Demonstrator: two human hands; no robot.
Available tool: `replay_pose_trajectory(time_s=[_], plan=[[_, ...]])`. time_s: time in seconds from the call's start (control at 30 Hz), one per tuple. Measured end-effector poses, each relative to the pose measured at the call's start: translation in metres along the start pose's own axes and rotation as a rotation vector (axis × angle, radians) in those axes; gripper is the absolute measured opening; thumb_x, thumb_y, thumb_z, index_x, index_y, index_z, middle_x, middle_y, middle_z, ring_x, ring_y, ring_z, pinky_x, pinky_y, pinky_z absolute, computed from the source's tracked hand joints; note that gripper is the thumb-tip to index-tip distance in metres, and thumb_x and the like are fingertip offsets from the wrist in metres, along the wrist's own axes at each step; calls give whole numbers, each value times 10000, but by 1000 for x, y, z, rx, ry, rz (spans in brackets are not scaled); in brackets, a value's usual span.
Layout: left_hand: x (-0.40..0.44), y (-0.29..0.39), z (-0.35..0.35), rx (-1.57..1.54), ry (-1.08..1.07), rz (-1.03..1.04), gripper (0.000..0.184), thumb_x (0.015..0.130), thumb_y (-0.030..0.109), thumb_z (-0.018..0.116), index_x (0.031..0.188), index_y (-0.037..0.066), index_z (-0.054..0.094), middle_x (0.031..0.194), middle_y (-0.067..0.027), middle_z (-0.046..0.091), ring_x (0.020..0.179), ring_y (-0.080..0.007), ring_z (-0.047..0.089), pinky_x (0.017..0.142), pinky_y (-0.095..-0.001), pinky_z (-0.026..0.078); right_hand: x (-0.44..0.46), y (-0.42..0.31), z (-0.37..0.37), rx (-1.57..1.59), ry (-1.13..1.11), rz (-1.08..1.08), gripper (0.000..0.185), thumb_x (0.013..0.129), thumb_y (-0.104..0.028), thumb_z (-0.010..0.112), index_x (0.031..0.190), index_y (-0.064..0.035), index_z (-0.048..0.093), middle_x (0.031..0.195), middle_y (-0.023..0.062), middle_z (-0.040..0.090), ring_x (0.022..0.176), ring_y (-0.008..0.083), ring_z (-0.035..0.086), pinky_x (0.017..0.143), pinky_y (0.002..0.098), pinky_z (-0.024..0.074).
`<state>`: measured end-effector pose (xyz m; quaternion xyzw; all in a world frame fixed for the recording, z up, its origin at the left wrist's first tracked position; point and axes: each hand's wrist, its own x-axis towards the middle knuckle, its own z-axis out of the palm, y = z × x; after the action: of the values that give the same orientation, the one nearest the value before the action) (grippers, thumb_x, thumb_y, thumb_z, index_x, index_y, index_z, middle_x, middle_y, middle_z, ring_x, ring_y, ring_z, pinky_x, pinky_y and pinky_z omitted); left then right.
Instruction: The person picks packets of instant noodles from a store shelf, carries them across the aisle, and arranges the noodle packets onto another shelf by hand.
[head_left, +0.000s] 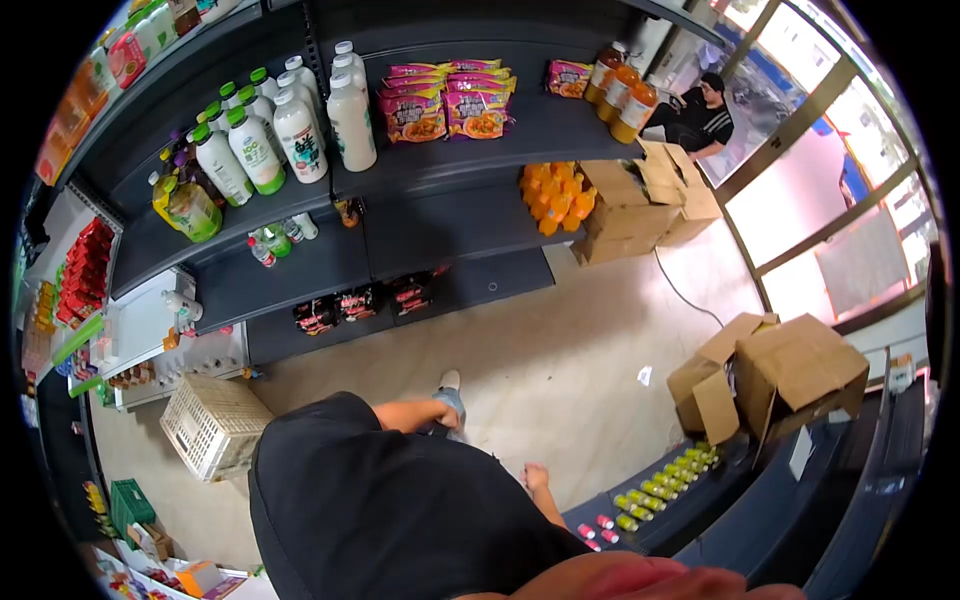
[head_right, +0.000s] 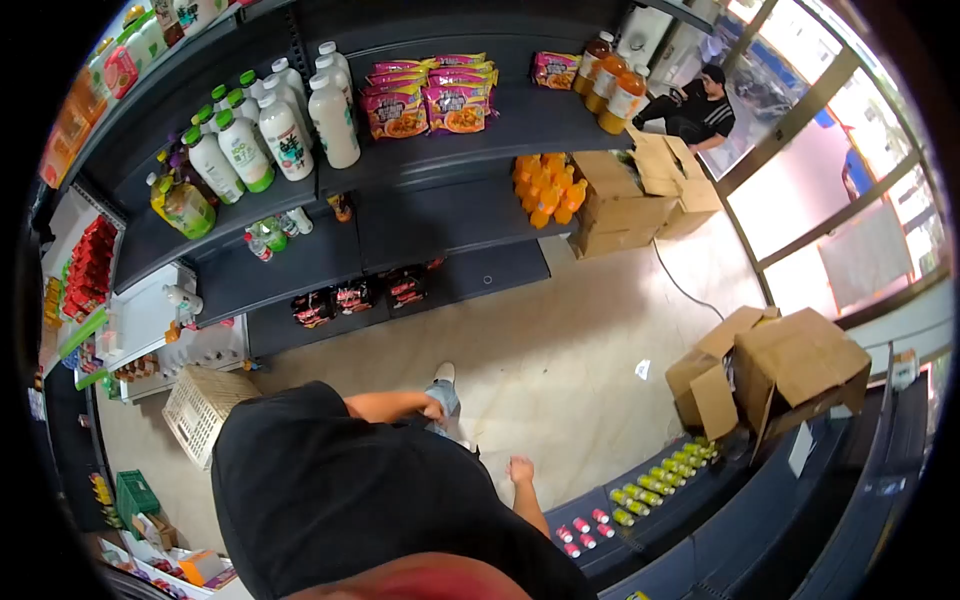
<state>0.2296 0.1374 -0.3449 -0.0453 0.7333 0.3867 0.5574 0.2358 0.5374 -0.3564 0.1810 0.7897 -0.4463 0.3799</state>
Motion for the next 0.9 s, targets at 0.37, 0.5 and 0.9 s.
replay_pose_trajectory(time_s=[0.37, 0.5, 0.9], plan=[[-126, 215, -301, -242, 577, 1039, 215, 924, 195, 688, 1076, 42, 691, 1049, -81, 727, 976, -195, 682, 894, -361, 543, 119, -275, 23, -75, -188, -177, 207, 981, -147, 570, 1149, -82, 671, 875, 56, 714, 669, 136, 674, 535, 287, 500], [-220, 316, -467, -529, 626, 1283, 144, 989, 163, 643, 1082, 54, 665, 1055, -25, 675, 1014, -135, 629, 923, -334, 520, 154, -287, 1, 38, -102, -101, 171, 990, -134, 576, 1099, -43, 672, 856, 86, 695, 636, 153, 664, 524, 295, 507], [-150, 336, -760, -311, 1812, 587, 227, 819, 344, 791, 1031, 269, 761, 1613, -221, 292, 1478, -458, 258, 1210, -510, 272, 236, -361, -127, -468, -117, -389, 250, 975, -148, 581, 1164, -12, 670, 879, 82, 700, 753, 162, 660, 673, 302, 538]])
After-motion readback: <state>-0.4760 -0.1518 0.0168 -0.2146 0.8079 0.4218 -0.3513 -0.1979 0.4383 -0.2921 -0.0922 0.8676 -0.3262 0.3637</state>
